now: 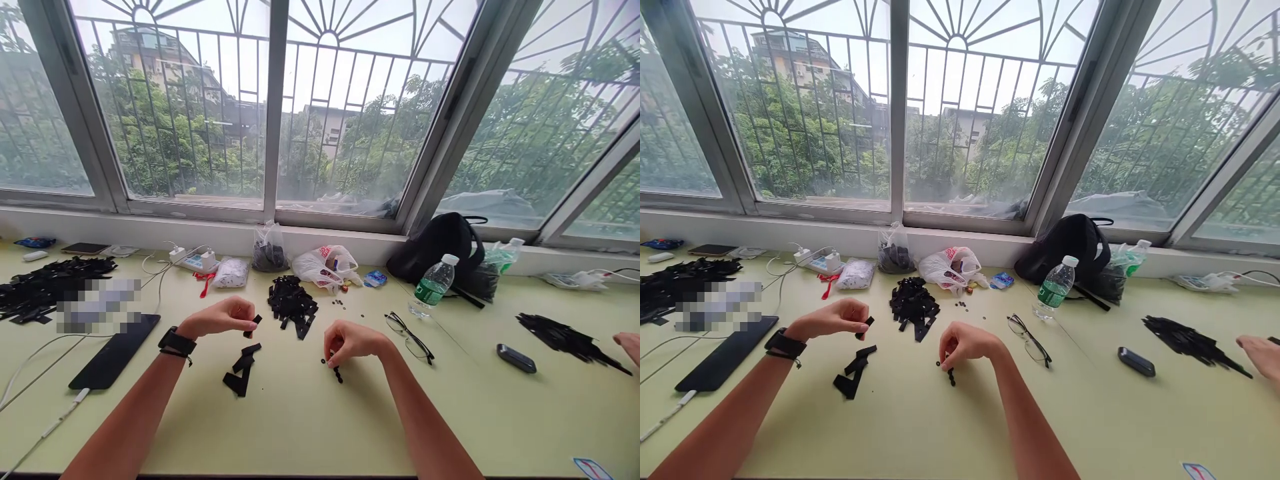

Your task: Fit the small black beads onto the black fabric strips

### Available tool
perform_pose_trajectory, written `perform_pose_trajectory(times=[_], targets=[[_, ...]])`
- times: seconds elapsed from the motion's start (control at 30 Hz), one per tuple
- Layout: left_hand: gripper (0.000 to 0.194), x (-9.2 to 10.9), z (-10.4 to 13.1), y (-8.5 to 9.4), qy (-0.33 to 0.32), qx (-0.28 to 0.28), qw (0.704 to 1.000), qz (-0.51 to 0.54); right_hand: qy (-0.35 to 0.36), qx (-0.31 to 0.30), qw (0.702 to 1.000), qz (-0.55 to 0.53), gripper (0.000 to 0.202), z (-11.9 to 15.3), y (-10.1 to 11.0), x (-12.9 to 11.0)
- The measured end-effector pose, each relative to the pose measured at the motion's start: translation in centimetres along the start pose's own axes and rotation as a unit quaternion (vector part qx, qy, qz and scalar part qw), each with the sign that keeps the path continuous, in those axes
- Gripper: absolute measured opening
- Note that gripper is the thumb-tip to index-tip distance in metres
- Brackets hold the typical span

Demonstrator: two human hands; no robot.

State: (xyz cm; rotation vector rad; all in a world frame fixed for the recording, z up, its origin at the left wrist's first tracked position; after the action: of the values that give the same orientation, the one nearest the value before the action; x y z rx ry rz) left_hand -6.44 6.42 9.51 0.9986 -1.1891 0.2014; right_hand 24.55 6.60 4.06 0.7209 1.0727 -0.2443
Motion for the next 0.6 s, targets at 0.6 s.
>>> perform_pose_trajectory(times=[0.6], targets=[[0.044, -1.5, -3.9, -6.2, 0.064, 0.141, 0.959, 0.237, -0.002, 0.028, 0.999, 0.024, 0.029, -0.8, -0.3, 0.1]])
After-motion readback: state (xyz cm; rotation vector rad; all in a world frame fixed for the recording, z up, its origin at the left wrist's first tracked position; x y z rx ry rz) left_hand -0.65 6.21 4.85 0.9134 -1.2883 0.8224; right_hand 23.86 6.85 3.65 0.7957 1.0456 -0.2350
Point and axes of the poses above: each hand's wrist, its own z-axis away from the middle knuckle, its own y-axis out of the back of the hand, x = y × z, the point moved 5 cm from there along -z, towards the middle knuckle, and after that the axes turned 12 degrees about -z, right-handed, at the moved point
